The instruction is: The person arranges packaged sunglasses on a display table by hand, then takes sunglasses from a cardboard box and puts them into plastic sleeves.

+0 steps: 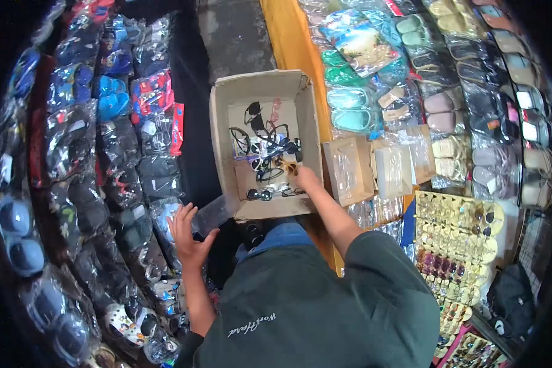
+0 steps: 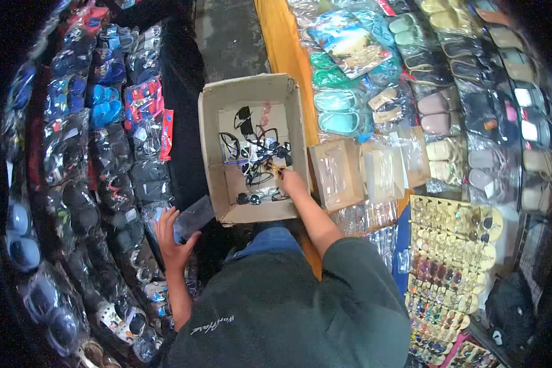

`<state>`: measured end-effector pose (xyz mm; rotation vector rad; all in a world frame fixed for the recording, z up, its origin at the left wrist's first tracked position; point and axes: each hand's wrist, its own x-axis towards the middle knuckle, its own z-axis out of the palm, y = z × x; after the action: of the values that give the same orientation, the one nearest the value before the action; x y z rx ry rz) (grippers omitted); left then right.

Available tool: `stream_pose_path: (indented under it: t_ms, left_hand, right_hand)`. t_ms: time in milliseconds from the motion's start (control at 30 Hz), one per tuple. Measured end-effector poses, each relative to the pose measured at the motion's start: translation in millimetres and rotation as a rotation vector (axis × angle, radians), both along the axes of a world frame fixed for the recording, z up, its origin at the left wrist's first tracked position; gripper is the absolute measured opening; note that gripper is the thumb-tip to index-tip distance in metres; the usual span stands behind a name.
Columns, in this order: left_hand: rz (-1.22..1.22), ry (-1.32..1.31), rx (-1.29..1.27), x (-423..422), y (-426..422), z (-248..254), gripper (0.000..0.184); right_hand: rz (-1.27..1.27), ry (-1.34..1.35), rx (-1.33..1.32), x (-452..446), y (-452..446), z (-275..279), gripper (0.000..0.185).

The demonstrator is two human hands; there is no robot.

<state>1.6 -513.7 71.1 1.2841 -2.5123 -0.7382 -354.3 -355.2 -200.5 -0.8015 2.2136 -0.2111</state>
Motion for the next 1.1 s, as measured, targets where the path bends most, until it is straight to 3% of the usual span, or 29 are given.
stream_pose_path:
  t_ms: [167, 367, 500, 567, 733, 933, 1100]
  left_hand:
    - [0.033, -0.043, 0.060, -12.3, -4.9, -22.2, 0.075]
    - [0.065, -0.090, 0.147, -36.1, -13.7, -27.1, 0.074]
    - [0.073, -0.122, 0.195, -44.1, -18.4, -36.2, 0.074]
    - [0.068, -0.128, 0.200, -46.2, -20.4, -39.2, 0.075]
    - [0.081, -0.116, 0.215, -52.6, -20.1, -44.1, 0.072]
    - [0.082, -0.131, 0.228, -54.9, -16.9, -46.4, 0.073]
    - [0.076, -0.143, 0.251, -51.9, -13.0, -49.5, 0.073]
  right_hand:
    - [0.067, -0.083, 0.002, 1.2, -16.2, -61.7, 0.046]
    - [0.035, -0.074, -0.075, 8.5, -31.3, -108.4, 0.055]
    - [0.060, -0.066, -0.078, 7.5, -33.3, -112.5, 0.056]
    - [-0.063, -0.045, -0.269, 8.2, -24.2, -132.5, 0.044]
    - [-0.166, 0.126, -0.167, 4.6, -28.1, -117.1, 0.026]
    - [-0.049, -0.008, -0.082, 0.1, -28.0, -92.2, 0.027]
    - [0.272, -0.122, 0.091, 10.9, -5.0, -100.5, 0.025]
